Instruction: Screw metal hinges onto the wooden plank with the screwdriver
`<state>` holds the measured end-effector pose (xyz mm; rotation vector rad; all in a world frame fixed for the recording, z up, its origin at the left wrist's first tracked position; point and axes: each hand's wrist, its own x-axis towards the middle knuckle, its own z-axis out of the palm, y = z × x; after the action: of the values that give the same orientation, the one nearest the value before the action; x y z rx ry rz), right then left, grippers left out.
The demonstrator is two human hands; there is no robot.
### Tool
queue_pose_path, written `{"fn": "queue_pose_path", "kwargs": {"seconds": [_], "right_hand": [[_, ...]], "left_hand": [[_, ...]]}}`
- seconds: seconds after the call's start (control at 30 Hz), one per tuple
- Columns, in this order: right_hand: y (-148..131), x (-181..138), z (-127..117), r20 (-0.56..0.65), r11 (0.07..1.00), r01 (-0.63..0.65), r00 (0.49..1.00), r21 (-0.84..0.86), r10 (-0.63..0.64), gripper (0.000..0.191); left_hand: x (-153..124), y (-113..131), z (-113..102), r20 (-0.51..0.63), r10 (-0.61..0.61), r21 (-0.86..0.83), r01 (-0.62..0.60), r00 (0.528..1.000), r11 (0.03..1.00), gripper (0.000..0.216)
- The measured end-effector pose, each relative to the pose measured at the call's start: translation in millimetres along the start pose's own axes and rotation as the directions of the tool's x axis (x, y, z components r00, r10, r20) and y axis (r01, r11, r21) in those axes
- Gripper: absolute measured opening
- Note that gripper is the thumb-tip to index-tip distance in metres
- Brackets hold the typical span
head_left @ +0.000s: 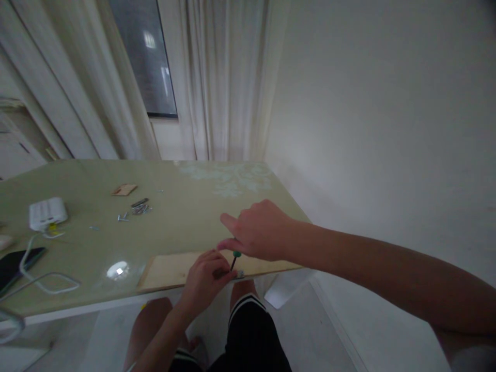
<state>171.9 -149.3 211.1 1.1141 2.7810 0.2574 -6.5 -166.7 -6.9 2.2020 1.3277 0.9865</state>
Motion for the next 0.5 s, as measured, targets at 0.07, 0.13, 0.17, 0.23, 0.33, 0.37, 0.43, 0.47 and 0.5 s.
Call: {"fn": "queue_pose_path", "kwargs": {"seconds": [0.07, 0.13, 0.17, 0.23, 0.33, 0.37, 0.43, 0.47, 0.5], "right_hand": [[2, 2, 2, -0.009, 1.0, 0.003, 1.0, -0.019, -0.003, 0.043], [7, 3, 2, -0.051, 0.988, 0.152, 0.987, 0.036, -0.15, 0.033], [9, 3, 3, -0.074, 0.968, 0.24, 0.969, 0.075, -0.234, 0.03], [12, 2, 3, -0.117, 0.924, 0.359, 0.931, 0.134, -0.345, 0.03], [15, 2, 5, -0.138, 0.915, 0.368, 0.927, 0.166, -0.348, 0.033], [16, 3, 5, -0.145, 0.915, 0.363, 0.929, 0.174, -0.341, 0.034], [19, 4, 5, -0.16, 0.904, 0.377, 0.923, 0.204, -0.349, 0.037], [20, 4, 5, -0.163, 0.892, 0.392, 0.918, 0.225, -0.362, 0.038], [20, 5, 4, -0.165, 0.88, 0.406, 0.912, 0.246, -0.375, 0.038]], "left_hand": [[1, 2, 0, 0.027, -0.001, -0.001, 0.001, 1.0, 1.0, 0.024], [1, 4, -1, 0.023, -0.02, 0.024, 0.02, 1.0, 1.0, 0.028], [1, 4, 0, 0.012, -0.03, 0.041, 0.03, 0.999, 0.999, 0.03], [1, 5, 0, -0.005, -0.044, 0.069, 0.044, 0.999, 0.997, 0.033], [2, 5, 0, -0.001, -0.054, 0.072, 0.054, 0.999, 0.996, 0.035], [2, 5, -1, 0.009, -0.056, 0.06, 0.055, 0.998, 0.997, 0.034], [2, 4, -4, 0.047, -0.044, 0.015, 0.044, 0.998, 0.999, 0.028], [3, 3, -6, 0.071, -0.032, -0.015, 0.033, 0.997, 0.999, 0.024], [3, 3, -7, 0.094, -0.019, -0.043, 0.023, 0.995, 0.999, 0.02]]}}
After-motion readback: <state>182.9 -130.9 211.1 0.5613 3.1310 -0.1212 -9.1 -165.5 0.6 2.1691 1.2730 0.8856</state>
